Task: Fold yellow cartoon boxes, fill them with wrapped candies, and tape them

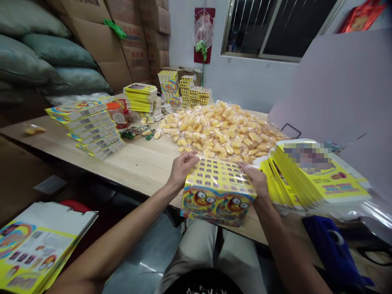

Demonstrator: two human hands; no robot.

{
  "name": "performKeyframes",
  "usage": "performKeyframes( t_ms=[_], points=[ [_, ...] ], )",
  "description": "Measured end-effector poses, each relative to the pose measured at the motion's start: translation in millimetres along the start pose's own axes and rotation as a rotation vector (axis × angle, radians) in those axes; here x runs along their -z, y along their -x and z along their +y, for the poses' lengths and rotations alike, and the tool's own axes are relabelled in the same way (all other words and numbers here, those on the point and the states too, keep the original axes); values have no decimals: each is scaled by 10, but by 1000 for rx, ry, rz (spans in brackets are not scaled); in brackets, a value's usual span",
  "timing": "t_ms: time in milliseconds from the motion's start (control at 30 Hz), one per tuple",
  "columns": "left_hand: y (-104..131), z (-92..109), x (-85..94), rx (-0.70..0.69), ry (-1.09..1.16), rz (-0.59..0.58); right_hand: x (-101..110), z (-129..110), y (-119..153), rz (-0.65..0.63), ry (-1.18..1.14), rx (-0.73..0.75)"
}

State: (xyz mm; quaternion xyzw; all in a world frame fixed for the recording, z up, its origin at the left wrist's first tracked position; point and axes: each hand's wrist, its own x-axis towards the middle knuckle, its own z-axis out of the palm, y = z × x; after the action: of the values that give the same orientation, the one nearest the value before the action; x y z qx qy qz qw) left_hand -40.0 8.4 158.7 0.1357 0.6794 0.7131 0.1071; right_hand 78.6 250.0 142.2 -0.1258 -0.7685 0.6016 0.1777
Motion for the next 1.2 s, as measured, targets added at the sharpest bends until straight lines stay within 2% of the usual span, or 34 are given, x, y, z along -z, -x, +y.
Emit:
performKeyframes(
  t_ms=[100, 200, 267, 367, 467, 600, 667, 800, 933, 1067, 1200],
  points=[
    [274, -110, 96, -249, -130, -41, 133, 46, 174, 9, -92, 42],
    [351, -130, 153, -379, -262, -161, 277, -43, 277, -162, -173, 39],
    [305, -59, 155, -412, -339, -229, 354, -192, 275, -270, -124, 50],
    [154, 98, 126, -319, -327, -274, 394, -449, 170, -271, 45, 97],
    [-29, 224, 96, -166, -259, -258, 354, -577, -30, -175, 34, 111],
    [-230, 286, 54, 8, -252, -216, 259, -451, -320, -70, 7, 7],
    [-305, 267, 33, 68, -251, -186, 210, -330, -413, -63, 36, -58],
    [-441, 147, 15, 160, -247, -134, 115, -156, -485, -70, 98, -175],
    [-552, 21, 25, 268, -225, -73, 63, -116, -545, -42, 163, -213],
    [-559, 19, 47, 315, -211, -44, 81, -121, -594, -70, 201, -208],
    [-454, 171, 82, 266, -210, -87, 141, -143, -579, -115, 198, -194]
  ],
)
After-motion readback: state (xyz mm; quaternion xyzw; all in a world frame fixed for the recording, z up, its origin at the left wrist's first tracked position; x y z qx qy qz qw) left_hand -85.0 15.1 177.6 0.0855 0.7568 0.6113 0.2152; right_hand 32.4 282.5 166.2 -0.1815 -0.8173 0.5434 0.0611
